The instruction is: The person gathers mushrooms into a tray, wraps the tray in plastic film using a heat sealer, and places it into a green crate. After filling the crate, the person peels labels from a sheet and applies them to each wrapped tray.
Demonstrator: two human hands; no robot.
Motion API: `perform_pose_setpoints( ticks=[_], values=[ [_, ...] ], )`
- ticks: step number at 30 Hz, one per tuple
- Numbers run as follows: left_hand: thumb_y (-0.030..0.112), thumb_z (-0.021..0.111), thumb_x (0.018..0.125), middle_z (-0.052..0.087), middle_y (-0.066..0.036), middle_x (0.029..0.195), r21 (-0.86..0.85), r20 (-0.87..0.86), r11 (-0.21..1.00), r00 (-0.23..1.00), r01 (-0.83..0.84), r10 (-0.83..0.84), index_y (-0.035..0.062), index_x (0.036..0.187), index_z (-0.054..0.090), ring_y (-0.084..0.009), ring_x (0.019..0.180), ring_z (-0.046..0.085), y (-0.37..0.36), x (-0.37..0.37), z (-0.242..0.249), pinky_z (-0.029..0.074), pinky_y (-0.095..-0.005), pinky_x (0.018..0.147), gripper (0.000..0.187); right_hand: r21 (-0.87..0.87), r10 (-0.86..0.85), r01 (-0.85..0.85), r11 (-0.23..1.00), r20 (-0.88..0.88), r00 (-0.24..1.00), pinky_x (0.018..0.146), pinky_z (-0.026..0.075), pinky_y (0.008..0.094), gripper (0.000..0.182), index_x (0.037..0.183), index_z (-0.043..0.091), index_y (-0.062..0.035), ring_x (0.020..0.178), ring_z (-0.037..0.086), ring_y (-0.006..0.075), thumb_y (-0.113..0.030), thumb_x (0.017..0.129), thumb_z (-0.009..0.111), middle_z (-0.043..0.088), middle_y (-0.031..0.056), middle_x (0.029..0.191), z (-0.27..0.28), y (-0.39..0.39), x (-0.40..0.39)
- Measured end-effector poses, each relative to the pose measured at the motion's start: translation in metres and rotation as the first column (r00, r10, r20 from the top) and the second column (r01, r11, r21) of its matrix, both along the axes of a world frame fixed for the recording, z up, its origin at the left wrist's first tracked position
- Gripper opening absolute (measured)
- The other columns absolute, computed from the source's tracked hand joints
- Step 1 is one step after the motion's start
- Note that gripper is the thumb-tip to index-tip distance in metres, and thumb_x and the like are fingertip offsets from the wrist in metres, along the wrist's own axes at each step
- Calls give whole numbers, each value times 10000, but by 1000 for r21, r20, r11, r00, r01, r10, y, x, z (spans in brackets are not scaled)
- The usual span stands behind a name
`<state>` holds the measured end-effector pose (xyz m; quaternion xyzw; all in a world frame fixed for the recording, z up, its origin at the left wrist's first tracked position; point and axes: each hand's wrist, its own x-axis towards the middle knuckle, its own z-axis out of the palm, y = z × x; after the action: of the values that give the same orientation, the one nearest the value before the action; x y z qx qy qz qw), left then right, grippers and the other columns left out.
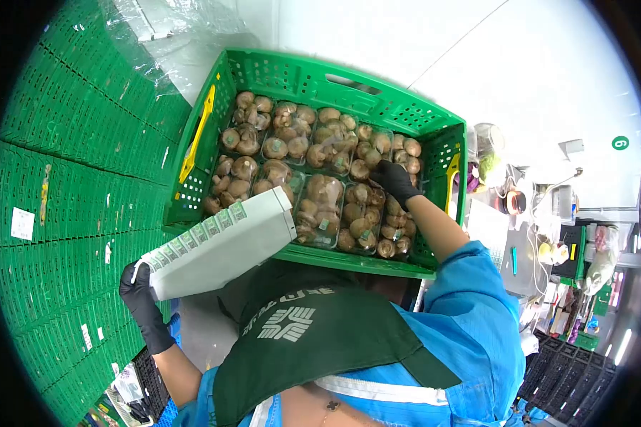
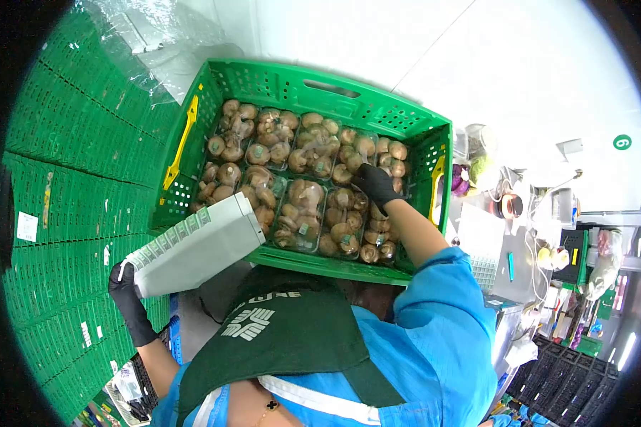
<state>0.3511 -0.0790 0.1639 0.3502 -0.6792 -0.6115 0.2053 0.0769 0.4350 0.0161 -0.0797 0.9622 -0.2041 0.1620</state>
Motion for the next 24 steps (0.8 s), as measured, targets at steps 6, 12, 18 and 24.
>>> perform_pose_setpoints(
  ticks=[6, 12, 18, 24],
  values=[
    [66, 628, 780, 625, -29, 804, -123, -24, 991, 998, 57, -60, 15, 874, 626, -98, 697, 550, 4, -3, 8, 454, -241, 657, 107, 386, 28, 68, 920, -238, 971, 642, 471, 384, 492, 877, 590, -54, 715, 611, 293, -443, 608, 725, 625, 136, 794, 34, 12, -27],
    [125, 639, 785, 609, -30, 824, -114, -34, 994, 999, -3, -1, 25, 895, 608, -112, 717, 552, 3, 1, 12, 463, -260, 662, 153, -80, 144, -138, 987, 77, 987, 628, 480, 378, 379, 917, 580, -57, 735, 626, 246, -263, 642, 741, 630, 113, 816, 10, 76, -23],
    [151, 653, 779, 606, -34, 825, -165, -74, 981, 990, 105, -119, 34, 898, 606, -118, 721, 551, 13, -40, 31, 463, -260, 664, 174, 715, 375, 42, 698, -415, 829, 670, 481, 391, 455, 984, 584, -83, 796, 592, 348, -191, 568, 735, 601, 199, 805, 44, 70, -43],
    [127, 623, 798, 604, -21, 827, -313, -141, 926, 954, 212, -266, 27, 889, 612, -100, 728, 537, 20, -109, 47, 443, -247, 670, 136, -128, -116, 114, 985, -8, 993, 648, 479, 311, 387, 985, 612, -56, 687, 595, 193, -99, 610, 698, 617, 100, 733, 24, 96, -73]
  ],
)
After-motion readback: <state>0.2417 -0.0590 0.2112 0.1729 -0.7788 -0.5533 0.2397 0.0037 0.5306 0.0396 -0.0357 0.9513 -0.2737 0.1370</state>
